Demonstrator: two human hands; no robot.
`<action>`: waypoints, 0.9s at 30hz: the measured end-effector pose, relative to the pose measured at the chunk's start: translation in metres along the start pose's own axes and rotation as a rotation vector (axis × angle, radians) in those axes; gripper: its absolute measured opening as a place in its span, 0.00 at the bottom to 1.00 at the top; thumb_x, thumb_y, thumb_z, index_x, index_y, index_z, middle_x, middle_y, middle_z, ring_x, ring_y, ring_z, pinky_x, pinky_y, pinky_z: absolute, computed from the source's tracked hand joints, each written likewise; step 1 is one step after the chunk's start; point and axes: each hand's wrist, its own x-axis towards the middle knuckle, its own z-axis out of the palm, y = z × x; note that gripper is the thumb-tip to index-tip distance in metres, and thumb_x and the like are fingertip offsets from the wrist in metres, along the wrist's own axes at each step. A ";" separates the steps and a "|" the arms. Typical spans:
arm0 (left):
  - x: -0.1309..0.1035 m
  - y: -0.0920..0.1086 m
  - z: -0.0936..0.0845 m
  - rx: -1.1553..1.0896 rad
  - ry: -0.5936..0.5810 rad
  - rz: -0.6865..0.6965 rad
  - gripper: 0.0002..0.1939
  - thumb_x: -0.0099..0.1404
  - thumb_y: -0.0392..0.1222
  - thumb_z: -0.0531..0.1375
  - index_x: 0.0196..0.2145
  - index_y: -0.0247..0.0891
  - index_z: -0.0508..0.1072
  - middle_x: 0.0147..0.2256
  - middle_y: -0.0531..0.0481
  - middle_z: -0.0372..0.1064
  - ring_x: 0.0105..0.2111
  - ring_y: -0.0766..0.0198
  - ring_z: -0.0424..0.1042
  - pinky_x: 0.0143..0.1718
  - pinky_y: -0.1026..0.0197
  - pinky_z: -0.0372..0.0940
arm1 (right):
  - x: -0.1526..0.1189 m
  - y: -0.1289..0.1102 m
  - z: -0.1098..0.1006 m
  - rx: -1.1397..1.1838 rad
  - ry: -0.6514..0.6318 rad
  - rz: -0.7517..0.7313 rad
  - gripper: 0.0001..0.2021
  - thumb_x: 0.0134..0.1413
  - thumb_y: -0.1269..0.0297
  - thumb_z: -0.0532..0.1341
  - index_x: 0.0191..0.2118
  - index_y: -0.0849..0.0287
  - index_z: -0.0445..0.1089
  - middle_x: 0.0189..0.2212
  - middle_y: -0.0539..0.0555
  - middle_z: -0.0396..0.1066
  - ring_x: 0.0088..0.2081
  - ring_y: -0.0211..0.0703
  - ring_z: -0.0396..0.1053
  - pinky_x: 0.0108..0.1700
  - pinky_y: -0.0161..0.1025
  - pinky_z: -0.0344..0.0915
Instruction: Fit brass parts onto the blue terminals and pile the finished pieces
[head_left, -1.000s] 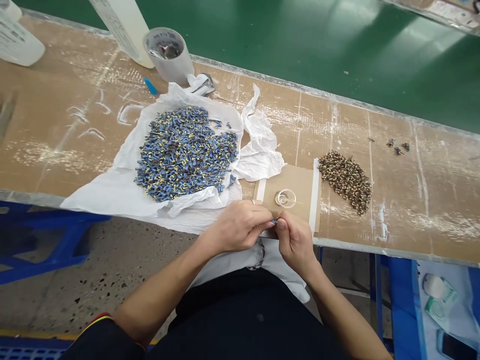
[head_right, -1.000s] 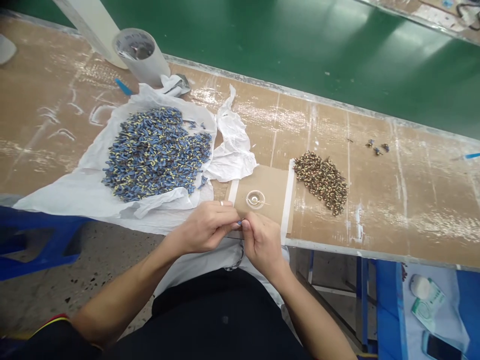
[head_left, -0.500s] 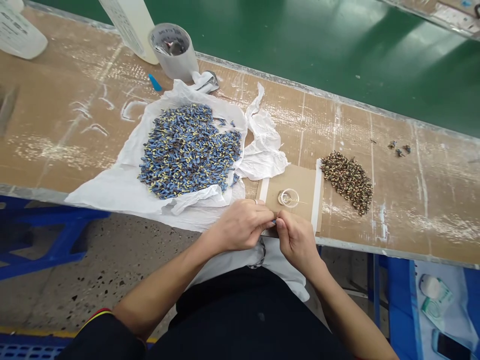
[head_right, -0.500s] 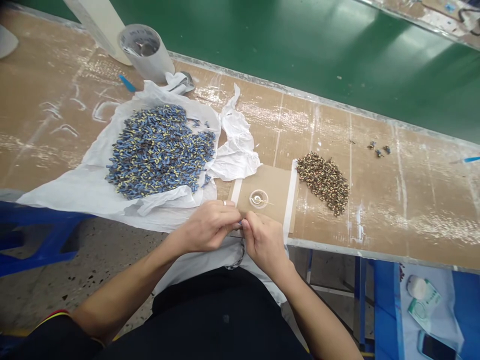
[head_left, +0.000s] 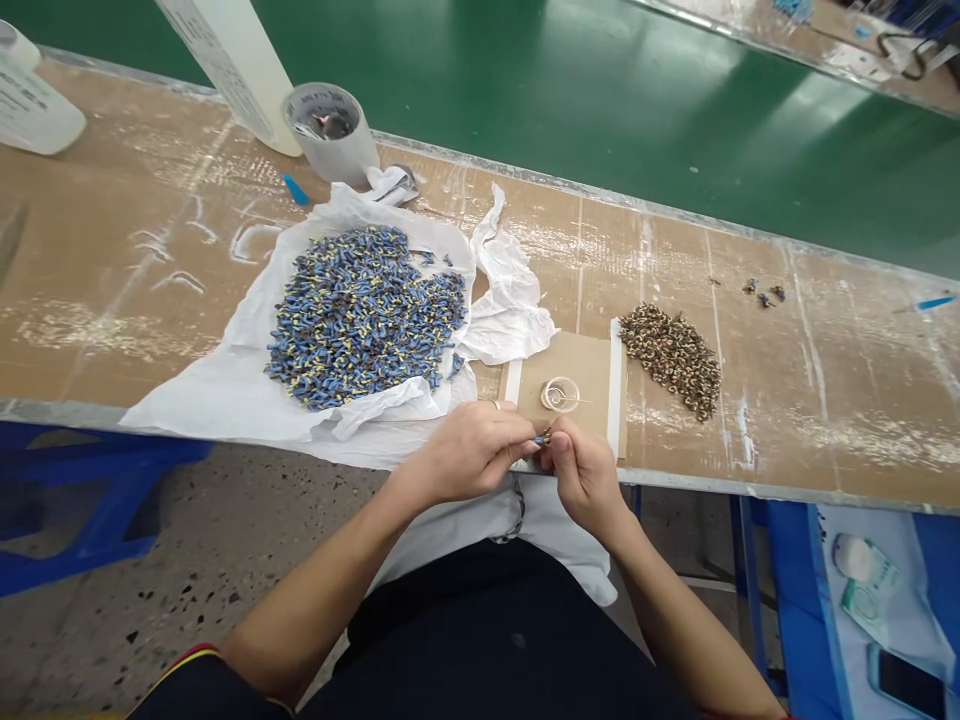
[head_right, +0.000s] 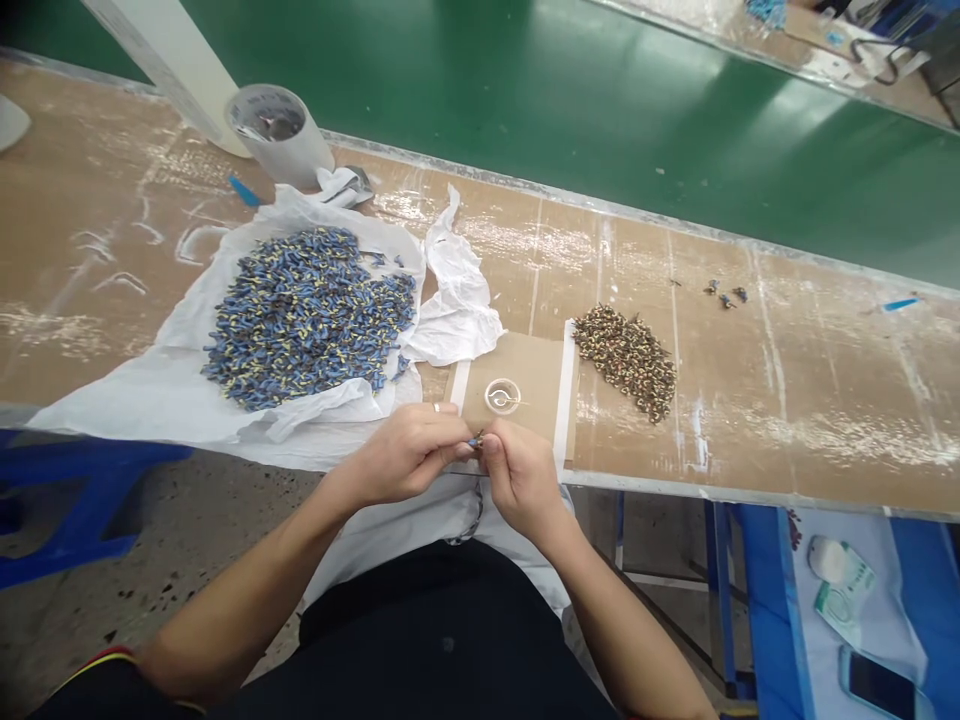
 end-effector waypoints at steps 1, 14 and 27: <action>0.000 0.000 0.001 0.007 0.000 -0.002 0.15 0.72 0.37 0.51 0.26 0.37 0.67 0.24 0.52 0.65 0.28 0.63 0.65 0.30 0.61 0.56 | 0.000 0.000 0.000 -0.041 -0.005 -0.010 0.17 0.72 0.62 0.46 0.28 0.56 0.57 0.23 0.49 0.61 0.26 0.38 0.61 0.31 0.37 0.55; 0.000 -0.001 0.006 0.082 -0.009 -0.018 0.15 0.69 0.36 0.51 0.23 0.38 0.61 0.21 0.53 0.64 0.24 0.64 0.64 0.29 0.60 0.56 | 0.000 0.004 0.009 -0.365 0.024 -0.155 0.16 0.71 0.63 0.46 0.27 0.54 0.52 0.20 0.48 0.58 0.23 0.39 0.57 0.27 0.39 0.49; 0.002 0.007 -0.011 -0.023 -0.040 -0.037 0.14 0.72 0.36 0.50 0.29 0.37 0.70 0.26 0.50 0.69 0.30 0.64 0.67 0.33 0.63 0.58 | 0.001 -0.010 -0.005 0.115 -0.059 0.035 0.18 0.73 0.57 0.42 0.33 0.55 0.60 0.26 0.50 0.65 0.27 0.40 0.64 0.32 0.37 0.59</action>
